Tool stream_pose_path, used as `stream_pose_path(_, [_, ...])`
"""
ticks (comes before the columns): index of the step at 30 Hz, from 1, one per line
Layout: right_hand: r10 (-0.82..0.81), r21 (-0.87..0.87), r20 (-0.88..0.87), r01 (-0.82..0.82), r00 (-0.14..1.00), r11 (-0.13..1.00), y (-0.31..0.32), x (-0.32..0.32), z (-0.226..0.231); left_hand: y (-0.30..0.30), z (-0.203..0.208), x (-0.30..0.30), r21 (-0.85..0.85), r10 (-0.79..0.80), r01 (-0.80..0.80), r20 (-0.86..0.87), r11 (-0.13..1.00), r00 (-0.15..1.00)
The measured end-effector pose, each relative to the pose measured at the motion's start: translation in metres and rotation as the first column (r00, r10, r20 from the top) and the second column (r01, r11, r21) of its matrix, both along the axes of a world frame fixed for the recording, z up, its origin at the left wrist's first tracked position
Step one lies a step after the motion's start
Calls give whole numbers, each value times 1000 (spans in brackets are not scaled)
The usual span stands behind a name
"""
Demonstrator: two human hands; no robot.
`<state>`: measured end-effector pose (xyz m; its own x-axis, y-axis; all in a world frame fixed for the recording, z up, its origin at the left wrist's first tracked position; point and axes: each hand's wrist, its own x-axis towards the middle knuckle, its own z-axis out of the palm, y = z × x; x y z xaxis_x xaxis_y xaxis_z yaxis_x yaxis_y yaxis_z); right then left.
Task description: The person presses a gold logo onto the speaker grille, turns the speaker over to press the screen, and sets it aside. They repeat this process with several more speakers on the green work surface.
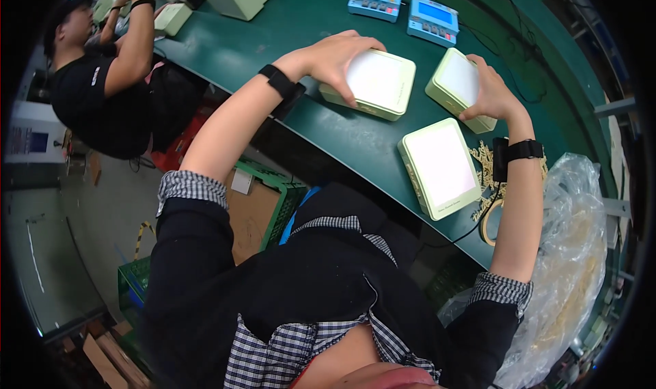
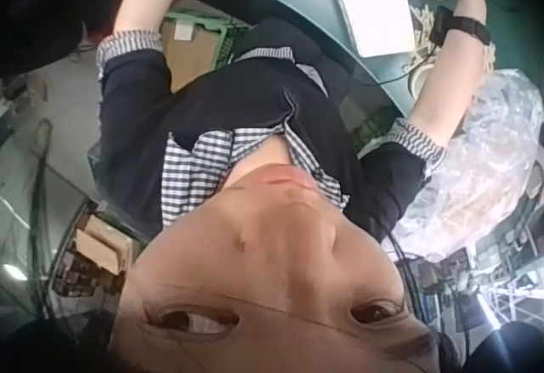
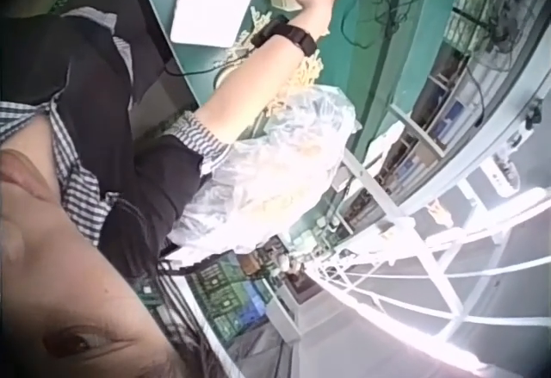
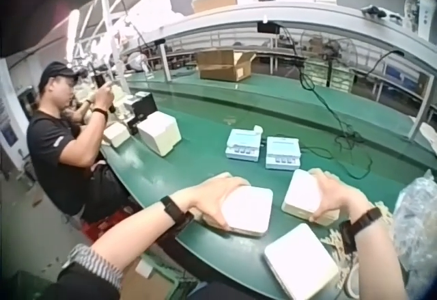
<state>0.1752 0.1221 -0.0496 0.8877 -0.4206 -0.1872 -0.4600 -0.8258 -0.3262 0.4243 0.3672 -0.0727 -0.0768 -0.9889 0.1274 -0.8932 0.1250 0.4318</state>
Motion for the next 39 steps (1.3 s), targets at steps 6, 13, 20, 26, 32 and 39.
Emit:
stream_pose_path(6, [-4,-5,-26,3,1000,1000,-4,3,-1,2,2,-14,46,97,-95,-27,994,995])
stream_pose_path(13, [-3,-12,-56,2,998,1000,-2,3,2,4,3,-21,41,148,-148,-9,988,989])
stream_pose_path(20, [-10,-1,-58,10,998,1000,3,1,6,6,6,-20,31,134,-134,-18,991,991])
stream_pose_path(26, [4,-5,-36,-5,999,1000,4,1,6,7,9,-18,71,128,-122,-73,990,989])
stream_pose_path(32, [0,-15,-59,-1,998,1000,6,-4,11,1,16,-21,85,39,-37,-21,996,999])
stream_pose_path(39, [50,-45,79,-46,996,998,2,-11,-3,-21,70,-99,16,-383,383,78,924,921])
